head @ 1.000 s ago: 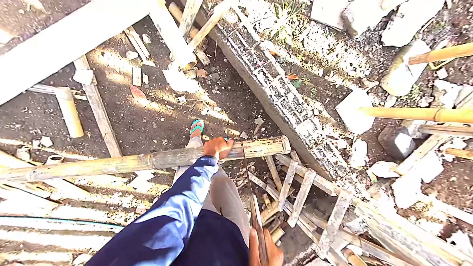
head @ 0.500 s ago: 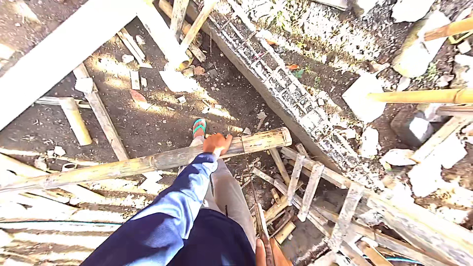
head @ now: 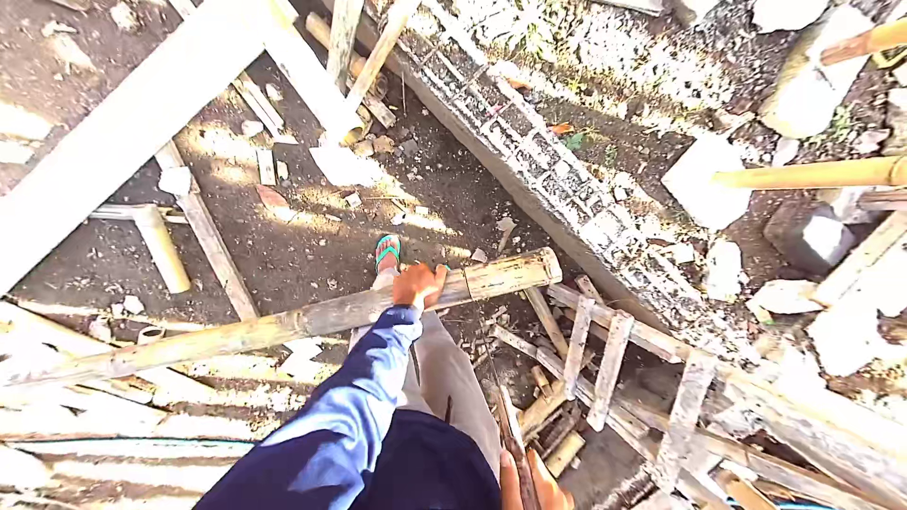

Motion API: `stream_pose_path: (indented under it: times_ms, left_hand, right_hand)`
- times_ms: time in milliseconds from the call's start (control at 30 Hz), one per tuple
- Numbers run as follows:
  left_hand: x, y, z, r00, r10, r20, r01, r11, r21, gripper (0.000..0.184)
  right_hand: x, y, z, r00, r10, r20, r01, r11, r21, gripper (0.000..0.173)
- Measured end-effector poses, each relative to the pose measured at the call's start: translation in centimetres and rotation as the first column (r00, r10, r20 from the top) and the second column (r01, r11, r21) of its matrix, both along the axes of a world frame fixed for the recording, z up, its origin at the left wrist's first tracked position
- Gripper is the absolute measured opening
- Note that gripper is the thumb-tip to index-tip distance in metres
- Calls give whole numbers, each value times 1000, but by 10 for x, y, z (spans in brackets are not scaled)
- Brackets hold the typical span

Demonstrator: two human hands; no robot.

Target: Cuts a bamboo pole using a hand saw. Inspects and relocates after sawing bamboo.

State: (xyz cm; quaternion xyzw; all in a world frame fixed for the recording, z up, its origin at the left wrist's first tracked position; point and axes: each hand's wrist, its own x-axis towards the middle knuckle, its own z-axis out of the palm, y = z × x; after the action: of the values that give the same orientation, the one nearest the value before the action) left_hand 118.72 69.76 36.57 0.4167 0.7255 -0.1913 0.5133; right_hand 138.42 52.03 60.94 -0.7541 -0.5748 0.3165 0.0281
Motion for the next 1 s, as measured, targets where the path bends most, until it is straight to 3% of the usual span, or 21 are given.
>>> stream_pose_path:
  times_ms: [100,167,233,300,367,433,533,600,700,800,900,1000]
  left_hand:
    - [3,-4,4,1000,-7,-9,7,999,37,75]
    - [-1,-8,-1,1000,-16,9,15,999,32,76]
    - [-3,-2,-6,999,-17,31,17,1000,27,75]
    - [-5,5,-7,999,-13,35,13,1000,10,76]
    - [-2,0,0,999,15,36,-14,999,-29,76]
    - [-4,-3,3,1000,10,5,-10,1000,-7,75]
    - [0,-11,3,1000,5,2,-5,999,46,74]
    - [-5,-12,0,1000,-2,8,2,999,40,74]
    - [-11,-3,-3,1000,-17,23,17,1000,-3,76]
    - [-6,-3,1,1000,7,18,-6,999,-42,77]
    - [-7,-4,3,1000,-20,4,20,1000,0,77]
    - [-5,-13,-4,1000,-20,16,19,999,34,76]
  right_hand:
    - [-29,85,-74,999,34,-19,-35,996,-76,40]
    - [-50,116,-100,999,-4,-39,-4,981,-193,38]
    - [-44,92,-88,1000,3,-8,-4,994,-107,40]
    - [-24,39,-42,1000,2,10,-2,1000,14,39]
    - [-1,0,0,1000,10,16,-11,999,33,39]
    - [-5,10,-15,1000,23,-3,-23,1000,19,42]
    - [-34,86,-85,998,46,-34,-49,995,-85,40]
    - [-46,100,-100,999,29,-36,-34,988,-150,40]
    - [-28,47,-53,999,40,17,-40,998,-47,45]
    - [2,1,4,1000,24,9,-23,1000,-16,38]
    - [-17,44,-42,997,72,9,-72,997,-33,43]
    - [-49,106,-96,999,50,-16,-52,975,-214,39]
